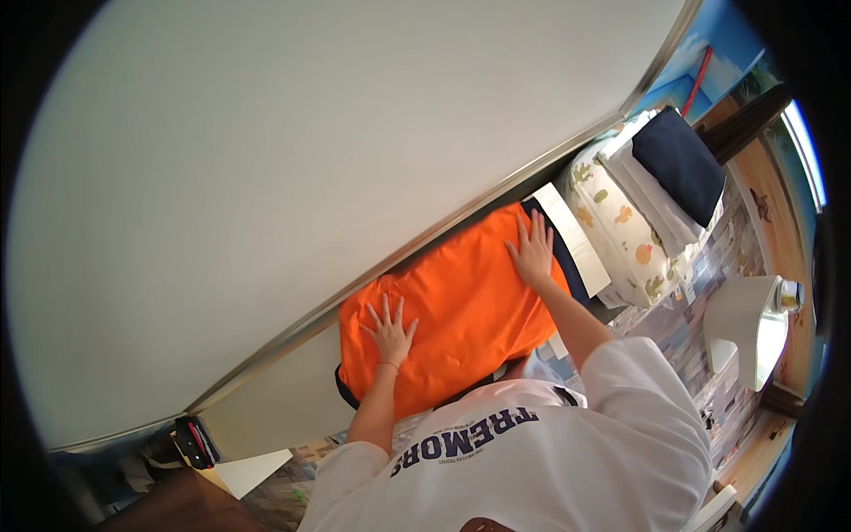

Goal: The person wipes a white wall with a black cloth, then folds a dark garment and an orange jacket on a small white table. The folded items are placed on a nearby shelf.

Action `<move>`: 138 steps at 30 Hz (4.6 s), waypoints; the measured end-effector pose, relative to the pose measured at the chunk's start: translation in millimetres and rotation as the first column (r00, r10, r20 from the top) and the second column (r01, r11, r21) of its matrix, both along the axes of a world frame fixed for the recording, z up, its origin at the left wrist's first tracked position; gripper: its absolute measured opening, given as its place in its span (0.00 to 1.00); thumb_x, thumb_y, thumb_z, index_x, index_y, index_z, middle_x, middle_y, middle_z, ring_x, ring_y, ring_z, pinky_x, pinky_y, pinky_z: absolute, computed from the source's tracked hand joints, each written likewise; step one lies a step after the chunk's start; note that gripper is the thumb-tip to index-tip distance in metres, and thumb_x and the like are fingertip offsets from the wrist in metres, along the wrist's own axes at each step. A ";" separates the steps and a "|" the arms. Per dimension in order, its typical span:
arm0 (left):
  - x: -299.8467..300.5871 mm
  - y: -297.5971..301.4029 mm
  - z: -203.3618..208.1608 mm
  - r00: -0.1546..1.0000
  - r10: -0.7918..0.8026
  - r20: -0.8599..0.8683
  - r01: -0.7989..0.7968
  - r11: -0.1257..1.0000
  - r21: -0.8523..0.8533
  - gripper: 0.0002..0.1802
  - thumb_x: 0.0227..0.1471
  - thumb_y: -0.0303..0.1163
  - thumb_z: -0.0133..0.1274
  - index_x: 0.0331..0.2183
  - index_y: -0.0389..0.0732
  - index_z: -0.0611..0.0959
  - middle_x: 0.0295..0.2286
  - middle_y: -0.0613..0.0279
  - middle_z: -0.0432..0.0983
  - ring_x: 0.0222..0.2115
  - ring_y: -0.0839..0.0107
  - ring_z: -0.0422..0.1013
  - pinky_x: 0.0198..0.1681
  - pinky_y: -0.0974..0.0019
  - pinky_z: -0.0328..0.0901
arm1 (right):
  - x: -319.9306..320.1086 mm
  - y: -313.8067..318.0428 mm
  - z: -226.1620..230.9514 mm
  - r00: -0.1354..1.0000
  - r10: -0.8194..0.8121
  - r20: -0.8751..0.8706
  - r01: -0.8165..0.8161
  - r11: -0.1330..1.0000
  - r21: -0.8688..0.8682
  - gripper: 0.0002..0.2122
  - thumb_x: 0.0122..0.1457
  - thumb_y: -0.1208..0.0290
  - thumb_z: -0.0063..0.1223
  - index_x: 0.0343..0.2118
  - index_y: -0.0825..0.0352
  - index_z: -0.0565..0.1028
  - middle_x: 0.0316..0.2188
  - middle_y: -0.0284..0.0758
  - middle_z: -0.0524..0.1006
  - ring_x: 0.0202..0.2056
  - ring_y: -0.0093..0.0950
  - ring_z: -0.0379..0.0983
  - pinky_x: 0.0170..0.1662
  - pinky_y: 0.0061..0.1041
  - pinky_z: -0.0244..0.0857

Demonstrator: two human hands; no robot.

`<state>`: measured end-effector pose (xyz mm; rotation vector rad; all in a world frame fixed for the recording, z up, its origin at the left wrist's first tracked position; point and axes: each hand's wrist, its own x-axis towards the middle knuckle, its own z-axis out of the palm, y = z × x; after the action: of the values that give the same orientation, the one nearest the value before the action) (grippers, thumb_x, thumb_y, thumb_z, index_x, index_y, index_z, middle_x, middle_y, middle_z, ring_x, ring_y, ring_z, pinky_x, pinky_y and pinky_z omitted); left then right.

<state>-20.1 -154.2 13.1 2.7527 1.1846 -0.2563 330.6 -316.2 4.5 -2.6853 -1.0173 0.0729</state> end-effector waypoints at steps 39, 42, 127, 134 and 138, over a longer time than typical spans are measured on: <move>-46.8 -10.0 13.7 0.897 0.384 0.217 -0.423 0.889 0.176 0.34 0.62 0.53 0.42 0.64 0.52 0.61 0.67 0.55 0.43 0.66 0.37 0.36 0.58 0.19 0.40 | -9.0 -135.9 29.7 0.989 -0.092 0.117 0.039 0.918 0.394 0.15 0.56 0.67 0.59 0.44 0.66 0.72 0.47 0.42 0.73 0.49 0.44 0.68 0.52 0.42 0.61; -54.4 -72.0 1.0 0.921 0.294 0.257 -0.343 0.923 0.174 0.35 0.60 0.52 0.46 0.65 0.52 0.62 0.67 0.53 0.42 0.66 0.36 0.36 0.59 0.21 0.38 | -32.4 -80.7 37.6 0.966 0.229 0.117 -0.257 0.858 0.445 0.18 0.54 0.71 0.57 0.48 0.69 0.71 0.56 0.48 0.68 0.55 0.48 0.65 0.58 0.44 0.57; -213.2 -145.3 -22.6 -0.269 0.954 -0.133 0.195 -0.081 -0.977 0.35 0.64 0.55 0.42 0.63 0.42 0.62 0.61 0.59 0.61 0.59 0.60 0.61 0.60 0.51 0.60 | 56.3 -172.6 36.3 0.259 0.073 -0.963 0.267 0.953 0.144 0.23 0.56 0.64 0.64 0.45 0.80 0.74 0.39 0.43 0.80 0.37 0.29 0.78 0.41 0.27 0.73; -204.5 -168.0 -40.1 -0.193 0.981 -0.011 0.173 0.023 -0.985 0.40 0.62 0.60 0.40 0.64 0.42 0.59 0.61 0.59 0.60 0.59 0.63 0.62 0.59 0.55 0.62 | 56.6 -210.6 -7.6 0.388 0.012 -0.922 0.243 0.963 0.115 0.16 0.58 0.68 0.62 0.42 0.77 0.77 0.36 0.36 0.81 0.34 0.23 0.77 0.39 0.22 0.72; -227.9 -181.0 -28.3 0.204 0.963 -0.177 0.159 -0.211 -0.965 0.36 0.61 0.54 0.49 0.62 0.43 0.63 0.59 0.61 0.64 0.57 0.67 0.64 0.57 0.58 0.64 | 50.8 -223.5 -8.9 0.230 0.103 -0.968 0.307 0.936 0.173 0.14 0.58 0.70 0.62 0.43 0.75 0.77 0.35 0.34 0.81 0.35 0.22 0.77 0.41 0.21 0.71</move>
<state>-248.0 -335.2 -15.2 0.4808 1.0706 0.3110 381.4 -539.7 -4.4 -1.7005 -0.3147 1.2798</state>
